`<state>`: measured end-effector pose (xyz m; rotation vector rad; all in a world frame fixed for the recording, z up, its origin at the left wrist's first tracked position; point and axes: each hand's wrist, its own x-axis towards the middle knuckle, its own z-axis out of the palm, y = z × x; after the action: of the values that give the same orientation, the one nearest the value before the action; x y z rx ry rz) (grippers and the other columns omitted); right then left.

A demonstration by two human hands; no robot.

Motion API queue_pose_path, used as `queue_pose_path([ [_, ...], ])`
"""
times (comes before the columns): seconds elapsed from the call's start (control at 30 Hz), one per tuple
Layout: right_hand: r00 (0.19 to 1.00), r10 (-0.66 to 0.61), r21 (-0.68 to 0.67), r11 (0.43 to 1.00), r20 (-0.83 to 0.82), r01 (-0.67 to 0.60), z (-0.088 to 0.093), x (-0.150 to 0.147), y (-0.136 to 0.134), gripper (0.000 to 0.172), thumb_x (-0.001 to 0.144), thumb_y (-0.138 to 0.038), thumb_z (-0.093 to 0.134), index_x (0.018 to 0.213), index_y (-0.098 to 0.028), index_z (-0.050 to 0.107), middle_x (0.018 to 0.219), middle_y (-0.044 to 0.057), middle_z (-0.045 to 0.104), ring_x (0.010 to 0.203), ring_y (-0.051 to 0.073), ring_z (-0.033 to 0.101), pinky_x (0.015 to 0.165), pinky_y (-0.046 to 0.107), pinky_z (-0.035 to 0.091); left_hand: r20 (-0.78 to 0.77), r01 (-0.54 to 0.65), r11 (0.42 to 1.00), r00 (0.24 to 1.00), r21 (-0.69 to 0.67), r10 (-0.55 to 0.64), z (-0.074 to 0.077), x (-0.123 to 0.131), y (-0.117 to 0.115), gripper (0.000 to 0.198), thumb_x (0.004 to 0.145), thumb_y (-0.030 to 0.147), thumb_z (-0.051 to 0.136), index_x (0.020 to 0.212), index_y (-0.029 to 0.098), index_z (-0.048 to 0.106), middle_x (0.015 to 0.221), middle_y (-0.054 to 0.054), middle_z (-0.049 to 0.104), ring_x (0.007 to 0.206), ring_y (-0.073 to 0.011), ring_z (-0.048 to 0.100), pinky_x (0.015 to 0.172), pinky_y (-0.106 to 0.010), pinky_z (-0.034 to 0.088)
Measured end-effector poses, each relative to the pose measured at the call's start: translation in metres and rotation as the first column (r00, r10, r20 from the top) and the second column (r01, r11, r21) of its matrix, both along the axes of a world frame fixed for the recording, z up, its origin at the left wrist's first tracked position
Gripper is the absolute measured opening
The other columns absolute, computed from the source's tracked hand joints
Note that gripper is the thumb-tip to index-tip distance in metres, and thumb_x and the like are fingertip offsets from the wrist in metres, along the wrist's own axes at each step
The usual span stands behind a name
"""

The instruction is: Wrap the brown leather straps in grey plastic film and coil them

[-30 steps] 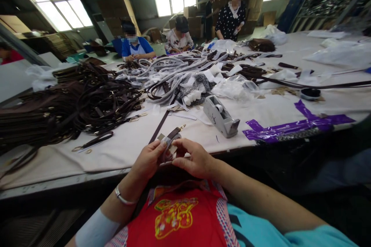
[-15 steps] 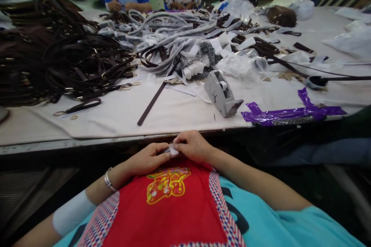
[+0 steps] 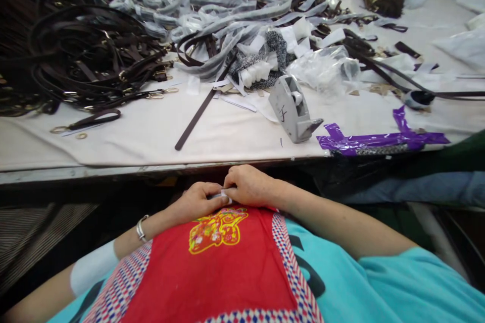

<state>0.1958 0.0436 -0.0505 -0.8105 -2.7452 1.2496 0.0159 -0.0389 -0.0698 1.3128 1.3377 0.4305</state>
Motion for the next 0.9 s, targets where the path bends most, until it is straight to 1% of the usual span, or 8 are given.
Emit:
queue_pose_path([
  [0.13, 0.994, 0.113, 0.284, 0.953, -0.008, -0.106, -0.011, -0.003, -0.008, 0.013, 0.082, -0.015, 0.061, 0.072, -0.012, 0.069, 0.074, 0.004, 0.06, 0.068, 0.014, 0.052, 0.063, 0.026, 0.038, -0.114, 0.035, 0.999, 0.993, 0.024, -0.032, -0.003, -0.001, 0.002, 0.036, 0.082, 0.045, 0.058, 0.073, 0.013, 0.071, 0.063, -0.001, 0.062, 0.059, -0.0141, 0.051, 0.051, -0.023, 0.031],
  [0.27, 0.971, 0.233, 0.608, 0.78, -0.06, -0.15, -0.021, 0.002, -0.012, 0.024, 0.091, -0.019, 0.053, 0.068, -0.013, 0.062, 0.071, 0.006, 0.055, 0.07, 0.018, 0.045, 0.066, 0.033, 0.033, -0.078, 0.09, 0.996, 0.993, 0.011, -0.089, -0.004, -0.004, 0.007, 0.039, 0.084, 0.048, 0.055, 0.071, 0.013, 0.068, 0.063, 0.0, 0.059, 0.06, -0.014, 0.049, 0.053, -0.024, 0.031],
  [0.43, 0.946, 0.315, 0.663, 0.724, -0.072, -0.19, -0.017, 0.016, -0.008, 0.028, 0.099, -0.021, 0.043, 0.083, -0.013, 0.064, 0.076, 0.007, 0.056, 0.074, 0.019, 0.044, 0.068, 0.035, 0.031, 0.06, -0.033, 0.989, 0.997, -0.142, 0.041, -0.004, -0.005, 0.01, 0.038, 0.079, 0.05, 0.061, 0.068, 0.014, 0.062, 0.059, 0.003, 0.051, 0.056, -0.0111, 0.039, 0.052, -0.025, 0.027],
  [0.53, 0.949, 0.311, 0.702, 0.688, -0.057, -0.184, -0.011, 0.022, -0.006, 0.027, 0.101, -0.022, 0.041, 0.098, -0.011, 0.066, 0.081, 0.007, 0.059, 0.076, 0.02, 0.046, 0.069, 0.036, 0.032, 0.289, -0.114, 0.954, 0.937, -0.278, 0.197, -0.008, -0.003, 0.01, 0.033, 0.074, 0.046, 0.064, 0.067, 0.015, 0.057, 0.057, 0.004, 0.047, 0.052, -0.0093, 0.034, 0.05, -0.025, 0.024],
  [0.63, 0.949, 0.299, 0.759, 0.641, -0.104, -0.119, -0.01, 0.022, -0.007, 0.025, 0.1, -0.016, 0.042, 0.095, -0.011, 0.066, 0.078, 0.007, 0.06, 0.073, 0.019, 0.047, 0.065, 0.036, 0.032, 0.447, -0.167, 0.925, 0.836, -0.343, 0.317, -0.012, 0.001, 0.013, 0.03, 0.073, 0.042, 0.067, 0.065, 0.016, 0.054, 0.055, 0.004, 0.046, 0.05, -0.0083, 0.033, 0.05, -0.024, 0.023],
  [0.77, 0.933, 0.254, 0.776, 0.63, -0.254, 0.04, -0.01, 0.025, -0.011, 0.016, 0.095, -0.014, 0.051, 0.096, -0.012, 0.067, 0.075, 0.005, 0.062, 0.072, 0.019, 0.051, 0.064, 0.035, 0.035, 0.469, -0.192, 0.927, 0.818, -0.323, 0.333, -0.01, 0.004, 0.021, 0.035, 0.077, 0.044, 0.07, 0.065, 0.015, 0.053, 0.054, 0.005, 0.043, 0.049, -0.0075, 0.032, 0.049, -0.023, 0.023],
  [0.83, 0.922, 0.167, 0.74, 0.652, -0.349, 0.162, -0.007, 0.034, -0.005, 0.014, 0.093, -0.013, 0.055, 0.099, -0.016, 0.067, 0.079, 0.005, 0.065, 0.076, 0.019, 0.055, 0.068, 0.034, 0.039, 0.457, -0.225, 0.93, 0.821, -0.289, 0.341, -0.007, 0.002, 0.023, 0.034, 0.077, 0.046, 0.069, 0.071, 0.014, 0.057, 0.058, 0.004, 0.047, 0.052, -0.0083, 0.035, 0.05, -0.022, 0.026],
  [0.9, 0.881, -0.016, 0.667, 0.646, -0.474, 0.371, -0.002, 0.051, 0.013, 0.013, 0.09, -0.014, 0.058, 0.097, -0.018, 0.068, 0.085, 0.006, 0.066, 0.081, 0.019, 0.058, 0.075, 0.035, 0.044, 0.405, -0.28, 0.935, 0.846, -0.219, 0.348, -0.005, -0.001, 0.025, 0.036, 0.079, 0.049, 0.068, 0.078, 0.014, 0.062, 0.063, 0.002, 0.052, 0.056, -0.0102, 0.041, 0.054, -0.022, 0.031],
])
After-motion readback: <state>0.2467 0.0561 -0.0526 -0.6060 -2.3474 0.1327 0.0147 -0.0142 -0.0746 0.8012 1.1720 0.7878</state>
